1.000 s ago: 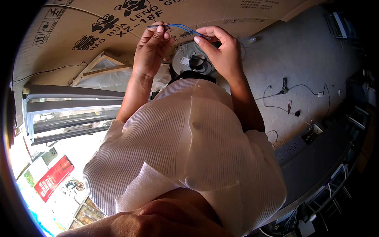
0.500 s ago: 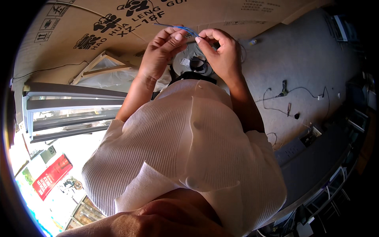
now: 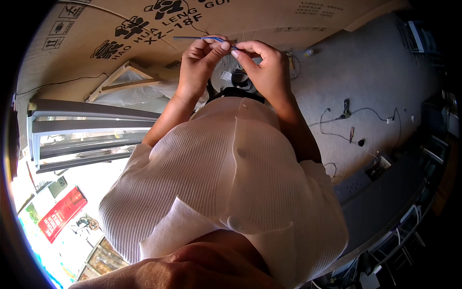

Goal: The person connects wires by twisting their ends together and sliding a terminal connector onto the joined wires before using shears to trim the wire.

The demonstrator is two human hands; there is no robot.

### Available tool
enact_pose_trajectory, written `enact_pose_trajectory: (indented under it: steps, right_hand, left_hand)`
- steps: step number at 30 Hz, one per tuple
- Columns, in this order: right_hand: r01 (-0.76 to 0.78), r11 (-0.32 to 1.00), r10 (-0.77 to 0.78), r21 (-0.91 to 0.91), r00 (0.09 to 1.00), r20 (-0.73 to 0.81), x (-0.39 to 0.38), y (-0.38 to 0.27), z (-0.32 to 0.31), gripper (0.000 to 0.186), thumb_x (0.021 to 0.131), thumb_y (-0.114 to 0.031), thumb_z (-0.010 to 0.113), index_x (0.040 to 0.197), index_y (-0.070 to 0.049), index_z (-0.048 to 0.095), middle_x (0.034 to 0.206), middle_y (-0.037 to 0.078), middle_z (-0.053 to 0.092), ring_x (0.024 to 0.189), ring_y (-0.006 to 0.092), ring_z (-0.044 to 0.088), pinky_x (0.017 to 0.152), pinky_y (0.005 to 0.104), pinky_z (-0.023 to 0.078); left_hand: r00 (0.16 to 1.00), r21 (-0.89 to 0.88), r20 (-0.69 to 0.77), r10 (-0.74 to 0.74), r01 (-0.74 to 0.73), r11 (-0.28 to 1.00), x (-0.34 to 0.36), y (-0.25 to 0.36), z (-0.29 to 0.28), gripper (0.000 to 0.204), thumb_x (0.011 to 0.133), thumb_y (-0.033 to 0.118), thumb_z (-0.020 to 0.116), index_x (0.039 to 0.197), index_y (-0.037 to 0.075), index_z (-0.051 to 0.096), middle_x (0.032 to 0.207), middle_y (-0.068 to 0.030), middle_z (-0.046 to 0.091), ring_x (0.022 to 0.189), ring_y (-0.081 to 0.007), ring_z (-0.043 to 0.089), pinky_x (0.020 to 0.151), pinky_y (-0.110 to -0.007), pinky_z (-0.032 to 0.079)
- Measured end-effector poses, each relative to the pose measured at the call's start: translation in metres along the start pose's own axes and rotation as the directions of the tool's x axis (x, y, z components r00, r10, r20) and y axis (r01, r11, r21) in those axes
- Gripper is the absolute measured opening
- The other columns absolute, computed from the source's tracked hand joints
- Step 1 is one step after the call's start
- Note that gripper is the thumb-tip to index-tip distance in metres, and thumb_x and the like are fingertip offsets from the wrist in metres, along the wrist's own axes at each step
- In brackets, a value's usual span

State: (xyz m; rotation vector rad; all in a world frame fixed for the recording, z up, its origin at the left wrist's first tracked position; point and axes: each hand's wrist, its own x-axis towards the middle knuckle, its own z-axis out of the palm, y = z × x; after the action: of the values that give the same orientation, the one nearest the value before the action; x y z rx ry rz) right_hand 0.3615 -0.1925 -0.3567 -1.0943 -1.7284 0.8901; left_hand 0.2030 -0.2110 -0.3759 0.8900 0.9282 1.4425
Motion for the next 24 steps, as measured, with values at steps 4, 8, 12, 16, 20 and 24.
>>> enact_pose_trajectory:
  steps: [4,8,12,16,20,24]
  right_hand:
    - [0.058,0.995,-0.060,-0.081,0.998,-0.019,-0.0004,0.0013,0.0005,0.011,0.083,-0.008,0.069,0.091,0.001,0.069,0.078,0.005,0.069,0.069,0.0086,0.063,0.065,0.0228,0.049]
    - [0.029,0.997,-0.032,-0.077,0.999,-0.044,-0.0017,0.0060,0.0007,0.011,0.084,-0.008,0.069,0.090,0.001,0.069,0.078,0.006,0.070,0.069,0.0090,0.063,0.066,0.0229,0.050]
    - [-0.011,0.999,0.010,-0.038,1.000,-0.030,-0.0033,0.0070,0.0005,0.013,0.085,-0.011,0.068,0.089,0.001,0.069,0.075,0.007,0.069,0.067,0.0100,0.064,0.063,0.0231,0.049]
    - [-0.081,0.991,0.079,0.110,0.997,0.020,-0.0027,0.0086,0.0029,0.017,0.086,-0.015,0.067,0.086,0.002,0.068,0.071,0.008,0.069,0.065,0.0107,0.065,0.059,0.0236,0.049]
    - [-0.214,0.940,0.190,0.268,0.975,0.113,-0.0035,0.0091,0.0042,0.019,0.089,-0.017,0.064,0.089,0.002,0.067,0.072,0.006,0.069,0.066,0.0082,0.063,0.060,0.0213,0.050]
    - [-0.229,0.938,0.196,0.262,0.969,0.148,-0.0029,0.0087,0.0039,0.019,0.090,-0.017,0.063,0.089,0.002,0.067,0.073,0.005,0.068,0.067,0.0074,0.063,0.061,0.0200,0.050]
  left_hand:
    - [0.999,0.000,-0.029,-0.012,0.012,1.000,0.0011,0.0008,0.0013,0.014,0.087,0.005,0.066,0.099,-0.001,0.063,0.090,-0.0039,0.068,0.085,-0.0093,0.061,0.081,-0.022,0.048]
    - [0.999,0.051,0.034,-0.030,0.028,0.998,0.0032,-0.0022,-0.0036,0.013,0.087,0.006,0.066,0.098,-0.001,0.064,0.089,-0.0036,0.068,0.084,-0.0085,0.061,0.080,-0.022,0.048]
    - [0.999,0.060,0.050,-0.018,0.015,0.998,0.0026,-0.0028,-0.0032,0.013,0.088,0.008,0.066,0.098,0.000,0.064,0.088,-0.0029,0.067,0.083,-0.0077,0.060,0.079,-0.022,0.047]
    - [1.000,0.090,0.025,-0.006,0.004,0.996,0.0020,-0.0035,-0.0029,0.012,0.089,0.009,0.065,0.098,0.000,0.064,0.089,-0.0017,0.066,0.083,-0.0072,0.058,0.078,-0.022,0.046]
    - [1.000,0.093,0.024,0.019,-0.021,0.995,0.0018,-0.0053,-0.0020,0.012,0.090,0.010,0.064,0.097,0.001,0.064,0.088,-0.0001,0.065,0.082,-0.0063,0.056,0.078,-0.022,0.045]
    - [1.000,0.060,0.019,0.004,-0.005,0.998,-0.0009,-0.0045,-0.0020,0.011,0.090,0.012,0.064,0.096,0.002,0.064,0.088,0.0008,0.065,0.080,-0.0055,0.055,0.077,-0.021,0.044]
